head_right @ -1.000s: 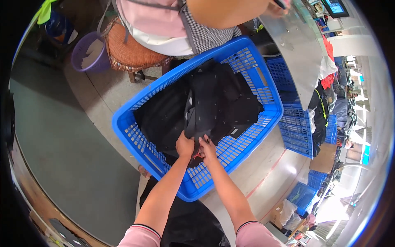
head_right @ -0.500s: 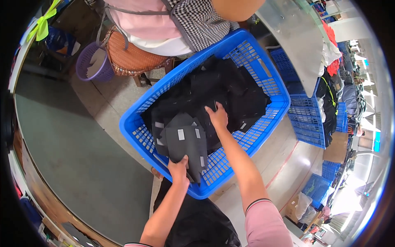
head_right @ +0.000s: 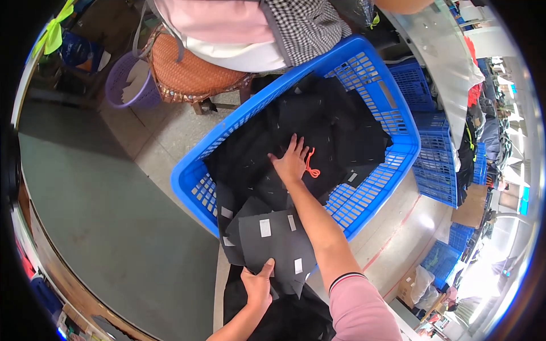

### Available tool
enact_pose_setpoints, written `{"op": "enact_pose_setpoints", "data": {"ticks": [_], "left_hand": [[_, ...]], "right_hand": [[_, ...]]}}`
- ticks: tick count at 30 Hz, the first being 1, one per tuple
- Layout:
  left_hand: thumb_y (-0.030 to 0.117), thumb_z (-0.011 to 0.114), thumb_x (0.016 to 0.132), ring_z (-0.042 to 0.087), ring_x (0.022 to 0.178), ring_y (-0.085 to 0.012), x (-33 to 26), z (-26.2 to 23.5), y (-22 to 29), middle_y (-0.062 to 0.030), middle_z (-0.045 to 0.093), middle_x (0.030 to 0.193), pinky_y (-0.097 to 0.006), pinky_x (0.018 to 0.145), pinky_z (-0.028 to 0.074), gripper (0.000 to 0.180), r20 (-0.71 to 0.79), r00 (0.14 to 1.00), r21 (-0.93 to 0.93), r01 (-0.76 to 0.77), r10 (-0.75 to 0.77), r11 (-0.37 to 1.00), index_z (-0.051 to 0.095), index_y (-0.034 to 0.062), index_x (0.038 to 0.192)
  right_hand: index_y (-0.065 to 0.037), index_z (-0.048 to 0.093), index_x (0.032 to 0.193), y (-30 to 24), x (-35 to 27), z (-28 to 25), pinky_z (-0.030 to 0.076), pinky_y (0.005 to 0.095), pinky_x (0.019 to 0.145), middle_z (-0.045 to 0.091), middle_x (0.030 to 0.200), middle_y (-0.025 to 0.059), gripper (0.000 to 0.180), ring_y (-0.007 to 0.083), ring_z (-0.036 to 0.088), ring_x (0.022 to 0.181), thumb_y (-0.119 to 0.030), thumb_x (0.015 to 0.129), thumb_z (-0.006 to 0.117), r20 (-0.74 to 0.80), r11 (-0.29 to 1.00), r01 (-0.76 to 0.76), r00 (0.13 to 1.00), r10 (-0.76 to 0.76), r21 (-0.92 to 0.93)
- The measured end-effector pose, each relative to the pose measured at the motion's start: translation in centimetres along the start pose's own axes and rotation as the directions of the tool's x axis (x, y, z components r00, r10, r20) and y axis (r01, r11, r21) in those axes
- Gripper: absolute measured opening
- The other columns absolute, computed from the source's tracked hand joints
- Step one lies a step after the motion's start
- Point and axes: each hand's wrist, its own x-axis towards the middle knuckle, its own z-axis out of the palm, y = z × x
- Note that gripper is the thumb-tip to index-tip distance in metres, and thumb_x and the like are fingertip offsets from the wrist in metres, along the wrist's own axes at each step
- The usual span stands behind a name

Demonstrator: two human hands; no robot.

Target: Trim excess material and loose threads from black fabric components using scissors in a garment manufacturing facility.

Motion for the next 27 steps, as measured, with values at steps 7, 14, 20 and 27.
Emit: {"op": "enact_pose_setpoints", "data": {"ticks": [7,14,20,27], "left_hand": [[0.001,0.067,0.078,0.054,0.069,-0.0078,0.7,-0.7,-0.4,-0.0025,0.061,0.085,-0.022,0.064,0.043,0.016,0.019,1.000,-0.038,0.001,0.000,0.999,0.057,0.0000,0.091],[0.001,0.064,0.080,0.055,0.079,-0.0104,1.5,0.4,-0.3,-0.0038,0.062,0.091,-0.024,0.074,0.044,0.018,0.040,0.997,-0.013,-0.072,0.073,0.997,0.057,-0.0017,0.096],[-0.005,0.060,0.078,0.045,0.054,-0.0055,3.2,2.3,-0.2,0.0016,0.054,0.071,-0.021,0.049,0.034,0.012,0.022,0.975,0.069,-0.223,0.222,0.972,0.055,0.0024,0.085],[0.000,0.063,0.076,0.061,0.083,-0.0176,2.8,2.9,1.2,-0.0108,0.065,0.093,-0.028,0.077,0.045,0.027,0.097,0.953,0.144,-0.297,0.286,0.944,0.058,-0.0040,0.101]], "right_hand": [[-0.008,0.050,0.114,3.6,3.7,-2.0,0.047,0.0465,0.079,0.060,0.100,0.0222,0.047,0.0401,0.058,0.092,-0.019,0.071,0.066,0.050,0.999,0.014,0.999,-0.016,0.044],[0.001,0.059,0.105,10.1,4.7,-9.6,0.048,0.0345,0.076,0.065,0.089,0.0195,0.037,0.0288,0.064,0.086,-0.009,0.069,0.064,-0.092,0.883,0.004,0.995,0.044,0.469],[0.002,0.059,0.099,10.3,0.3,-20.1,0.046,0.0282,0.073,0.064,0.089,0.0073,0.030,0.0148,0.058,0.079,-0.002,0.070,0.064,0.122,0.636,-0.098,0.992,0.006,0.766],[0.003,0.059,0.097,9.2,-5.4,-29.0,0.047,0.0284,0.071,0.063,0.088,0.0078,0.031,0.0142,0.058,0.077,-0.001,0.068,0.066,0.240,0.591,-0.186,0.971,-0.014,0.785]]}}
